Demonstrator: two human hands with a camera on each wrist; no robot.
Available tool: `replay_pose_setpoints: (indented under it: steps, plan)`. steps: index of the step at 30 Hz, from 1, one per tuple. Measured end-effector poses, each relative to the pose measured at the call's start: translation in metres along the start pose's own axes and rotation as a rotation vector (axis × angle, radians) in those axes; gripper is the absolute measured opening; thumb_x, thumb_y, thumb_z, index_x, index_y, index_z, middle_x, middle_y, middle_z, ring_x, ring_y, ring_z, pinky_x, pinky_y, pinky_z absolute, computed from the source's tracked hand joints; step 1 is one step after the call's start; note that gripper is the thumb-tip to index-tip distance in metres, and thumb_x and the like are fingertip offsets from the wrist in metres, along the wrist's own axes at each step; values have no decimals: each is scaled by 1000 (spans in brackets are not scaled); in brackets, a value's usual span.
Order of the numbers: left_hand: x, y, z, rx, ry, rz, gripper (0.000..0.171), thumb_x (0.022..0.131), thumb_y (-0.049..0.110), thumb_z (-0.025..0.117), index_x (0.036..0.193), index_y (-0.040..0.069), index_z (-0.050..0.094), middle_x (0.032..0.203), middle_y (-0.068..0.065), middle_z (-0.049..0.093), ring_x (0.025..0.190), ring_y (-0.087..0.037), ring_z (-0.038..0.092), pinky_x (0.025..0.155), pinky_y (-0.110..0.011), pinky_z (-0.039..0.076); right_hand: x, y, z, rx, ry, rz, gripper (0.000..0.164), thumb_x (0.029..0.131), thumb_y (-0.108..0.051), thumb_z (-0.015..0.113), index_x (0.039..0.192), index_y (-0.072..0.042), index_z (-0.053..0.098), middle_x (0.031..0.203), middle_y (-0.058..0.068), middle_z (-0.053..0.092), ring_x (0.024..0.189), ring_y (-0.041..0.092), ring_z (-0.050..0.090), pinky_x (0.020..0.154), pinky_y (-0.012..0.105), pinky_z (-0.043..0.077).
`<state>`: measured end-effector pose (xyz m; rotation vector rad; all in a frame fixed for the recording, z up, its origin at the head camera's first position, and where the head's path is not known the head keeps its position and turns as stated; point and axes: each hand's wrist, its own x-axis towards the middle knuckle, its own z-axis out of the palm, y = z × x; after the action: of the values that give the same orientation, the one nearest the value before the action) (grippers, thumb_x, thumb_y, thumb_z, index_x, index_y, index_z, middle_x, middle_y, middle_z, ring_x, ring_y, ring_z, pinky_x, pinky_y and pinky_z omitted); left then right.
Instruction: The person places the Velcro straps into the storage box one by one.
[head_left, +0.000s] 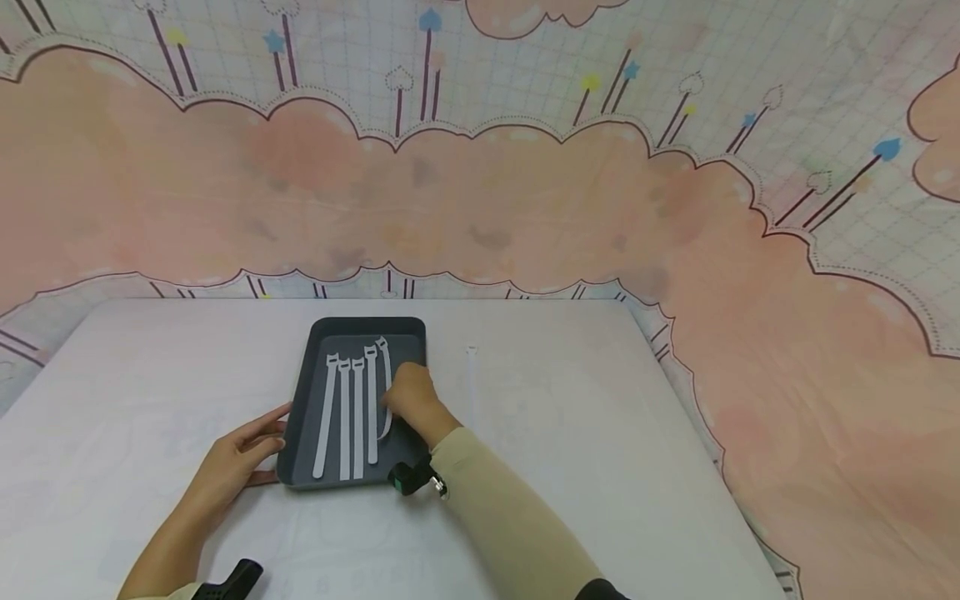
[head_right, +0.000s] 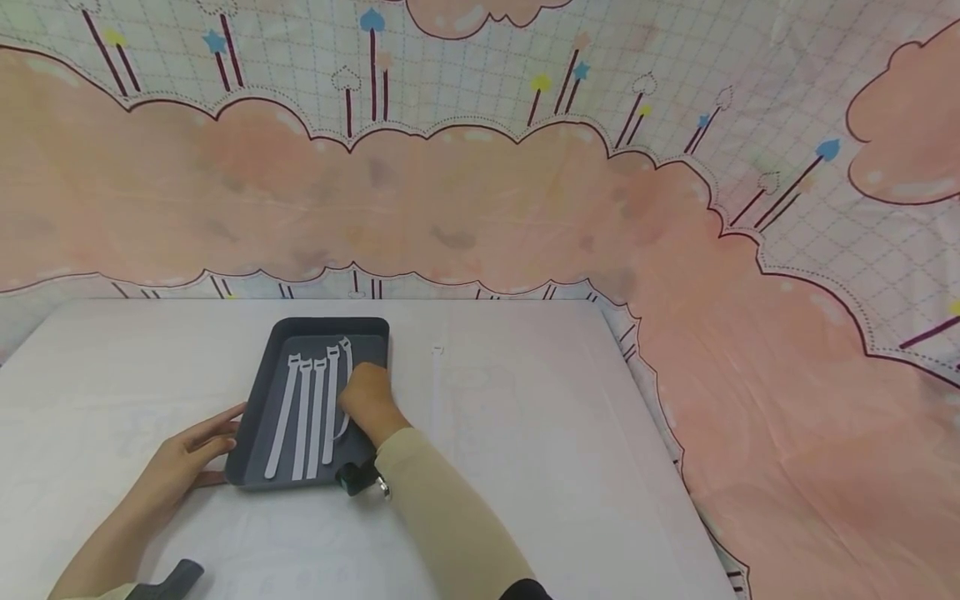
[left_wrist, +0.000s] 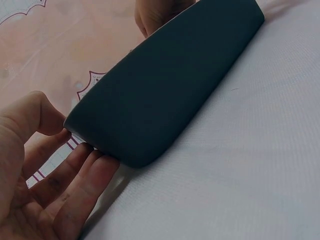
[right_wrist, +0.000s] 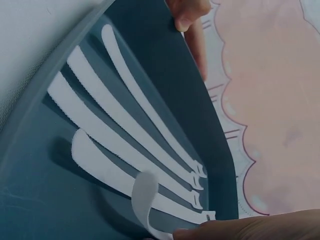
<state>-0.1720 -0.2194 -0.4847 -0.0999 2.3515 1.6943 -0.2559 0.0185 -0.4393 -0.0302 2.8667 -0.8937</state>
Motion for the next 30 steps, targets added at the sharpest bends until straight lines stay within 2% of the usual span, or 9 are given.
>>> replay_pose_setpoints:
  steps: [4, 10, 16, 20, 24, 27, 30]
  plan:
    - [0, -1, 0, -2, -1, -7, 59, 101, 17, 50, 155, 10, 29, 145, -27, 40, 93, 15, 50, 73, -29, 60, 0, 1, 0, -17, -3, -25, 15, 81, -3, 69, 66, 1, 67, 55, 5, 58, 48, 13, 52, 44, 17, 39]
    - [0, -2, 1, -7, 8, 12, 59, 100, 16, 51, 155, 8, 30, 144, -28, 40, 94, 15, 50, 72, -31, 60, 0, 1, 1, -57, 11, -50, 12, 78, 0, 68, 66, 1, 67, 64, 8, 62, 52, 15, 52, 43, 20, 40]
    - [-1, -1, 1, -9, 11, 11, 58, 100, 17, 51, 154, 8, 31, 145, -28, 40, 93, 15, 51, 72, -31, 60, -1, 1, 2, -51, 11, -67, 17, 78, 3, 66, 61, 0, 68, 51, 5, 61, 41, 11, 51, 38, 18, 39]
    - [-1, -1, 1, -7, 6, 5, 59, 100, 17, 51, 155, 9, 30, 145, -28, 40, 93, 15, 50, 72, -31, 60, -4, 1, -6, 13, -5, -80, 25, 81, 2, 65, 56, 0, 66, 46, 4, 59, 37, 8, 50, 37, 17, 35]
    - [-1, 0, 0, -12, 0, 10, 59, 100, 16, 51, 155, 8, 30, 145, -28, 40, 93, 14, 50, 72, -31, 60, -6, 2, -27, 200, -38, -6, 6, 85, 0, 67, 85, 5, 71, 61, 6, 63, 46, 12, 62, 43, 17, 45]
    - [-1, 0, 0, -16, -2, 17, 58, 100, 16, 50, 155, 8, 30, 144, -27, 40, 94, 13, 51, 72, -31, 60, -7, 9, -51, 360, -43, 66, 27, 85, -1, 70, 111, 5, 66, 75, 10, 66, 56, 21, 68, 52, 23, 56]
    - [-1, 0, 0, -19, 0, 15, 58, 100, 16, 51, 154, 8, 30, 144, -27, 40, 93, 13, 52, 72, -31, 60, -6, 29, -74, 436, -38, 77, 36, 86, -4, 70, 120, 8, 62, 85, 18, 72, 62, 24, 71, 58, 27, 59]
